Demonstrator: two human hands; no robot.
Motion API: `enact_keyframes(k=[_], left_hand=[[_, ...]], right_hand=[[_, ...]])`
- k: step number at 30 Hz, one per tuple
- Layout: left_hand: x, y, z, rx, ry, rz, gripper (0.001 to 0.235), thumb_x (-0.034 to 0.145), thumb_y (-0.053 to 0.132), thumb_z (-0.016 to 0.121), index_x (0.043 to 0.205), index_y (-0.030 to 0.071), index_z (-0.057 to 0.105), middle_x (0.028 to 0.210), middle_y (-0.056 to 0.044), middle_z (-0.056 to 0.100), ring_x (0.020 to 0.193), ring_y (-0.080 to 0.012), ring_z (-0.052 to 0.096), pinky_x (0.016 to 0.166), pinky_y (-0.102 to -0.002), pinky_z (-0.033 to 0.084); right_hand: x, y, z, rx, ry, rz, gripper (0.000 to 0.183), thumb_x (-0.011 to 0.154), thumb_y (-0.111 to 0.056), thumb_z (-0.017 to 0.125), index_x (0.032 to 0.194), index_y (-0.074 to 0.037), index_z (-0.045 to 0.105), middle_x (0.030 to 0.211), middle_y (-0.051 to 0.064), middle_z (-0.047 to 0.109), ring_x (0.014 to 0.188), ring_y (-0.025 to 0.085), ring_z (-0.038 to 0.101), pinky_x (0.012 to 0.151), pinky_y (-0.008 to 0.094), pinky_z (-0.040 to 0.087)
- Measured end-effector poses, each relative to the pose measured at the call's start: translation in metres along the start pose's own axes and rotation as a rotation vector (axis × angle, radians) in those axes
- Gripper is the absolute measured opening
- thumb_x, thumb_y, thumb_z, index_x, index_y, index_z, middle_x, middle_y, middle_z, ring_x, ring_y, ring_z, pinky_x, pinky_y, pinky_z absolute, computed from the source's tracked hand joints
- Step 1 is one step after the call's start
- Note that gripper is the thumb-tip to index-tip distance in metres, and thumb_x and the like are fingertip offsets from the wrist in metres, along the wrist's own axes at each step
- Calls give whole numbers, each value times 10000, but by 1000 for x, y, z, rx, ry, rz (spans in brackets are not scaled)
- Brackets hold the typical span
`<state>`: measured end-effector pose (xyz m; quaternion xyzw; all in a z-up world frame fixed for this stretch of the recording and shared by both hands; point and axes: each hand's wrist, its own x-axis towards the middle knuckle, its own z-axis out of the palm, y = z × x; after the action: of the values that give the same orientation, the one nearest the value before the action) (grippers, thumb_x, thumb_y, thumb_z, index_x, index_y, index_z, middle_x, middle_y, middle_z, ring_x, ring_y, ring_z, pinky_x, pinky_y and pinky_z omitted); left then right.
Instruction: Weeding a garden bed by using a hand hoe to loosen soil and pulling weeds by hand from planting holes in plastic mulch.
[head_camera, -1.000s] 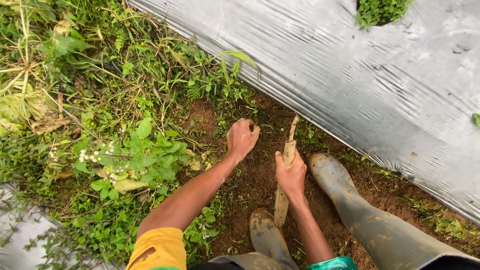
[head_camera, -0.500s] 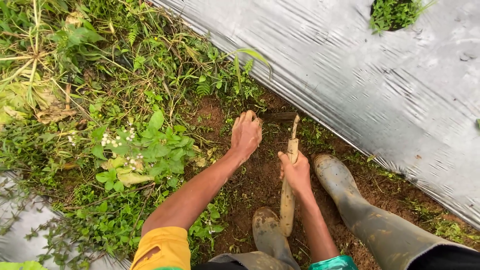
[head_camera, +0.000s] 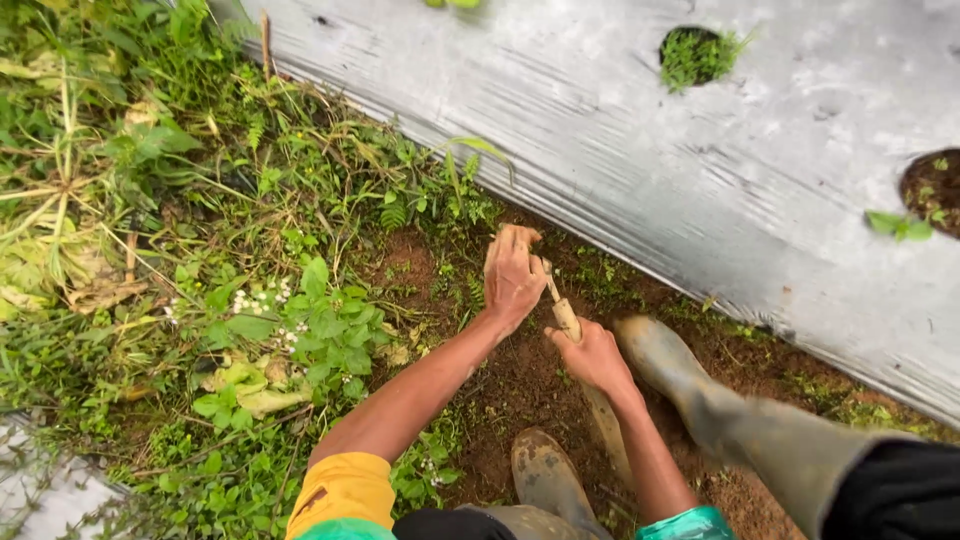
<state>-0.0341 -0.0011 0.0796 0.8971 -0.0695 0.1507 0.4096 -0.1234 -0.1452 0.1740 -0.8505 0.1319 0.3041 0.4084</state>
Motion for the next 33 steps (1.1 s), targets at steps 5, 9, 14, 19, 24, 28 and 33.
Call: enact_keyframes(k=[5, 9, 14, 19, 24, 28, 33], left_hand=[[8, 1, -9, 54, -12, 9, 492, 870, -121, 459, 1244, 132, 655, 1137, -58, 501, 1089, -300, 593, 862, -389, 467], [20, 1, 2, 48, -48, -121, 527, 856, -107, 457, 1259, 151, 678, 1168, -63, 530, 1082, -307, 621, 883, -401, 464], [45, 35, 21, 55, -107, -124, 470, 849, -29, 487, 1229, 155, 692, 1163, -77, 560, 1076, -332, 638, 890, -436, 473], [72, 79, 47, 126, -119, 26, 423, 840, -19, 557, 1205, 142, 698, 1130, -94, 579, 1071, -339, 661, 912, -442, 493], [122, 129, 46, 316, -228, 153, 393, 892, -4, 553, 1217, 161, 697, 1150, -90, 618, 1047, -241, 674, 967, -390, 510], [164, 148, 50, 390, -160, 173, 362, 887, -7, 567, 1183, 151, 704, 1101, -71, 603, 1020, -251, 693, 963, -397, 530], [204, 179, 64, 579, -244, 216, 155, 880, 172, 627, 1013, 180, 706, 1050, -24, 600, 993, -276, 695, 891, -410, 533]], right_hand=[[45, 47, 7, -62, -113, -82, 510, 991, -222, 602, 1304, 179, 558, 856, 292, 718, 713, 324, 738, 675, 505, 578], [60, 76, -15, -164, -303, -57, 389, 960, -250, 645, 1050, 119, 727, 667, 180, 746, 566, 267, 692, 637, 471, 553], [37, 72, -79, -230, -409, -39, 424, 843, -74, 524, 1166, 146, 687, 749, 192, 784, 721, 311, 780, 750, 478, 587], [67, 130, -110, 116, -400, -131, 314, 789, -170, 692, 1007, 32, 792, 727, 198, 738, 677, 346, 685, 677, 516, 505], [88, 136, -99, 498, -193, -173, 96, 776, -87, 672, 757, -31, 748, 703, 145, 670, 680, 283, 610, 713, 447, 497], [92, 140, -94, 491, -221, -156, 104, 885, -102, 644, 813, -79, 715, 735, 118, 648, 699, 283, 607, 736, 494, 513], [90, 138, -105, 480, 25, 153, 333, 864, -247, 645, 1126, -52, 708, 943, 156, 725, 856, 290, 702, 785, 507, 570]])
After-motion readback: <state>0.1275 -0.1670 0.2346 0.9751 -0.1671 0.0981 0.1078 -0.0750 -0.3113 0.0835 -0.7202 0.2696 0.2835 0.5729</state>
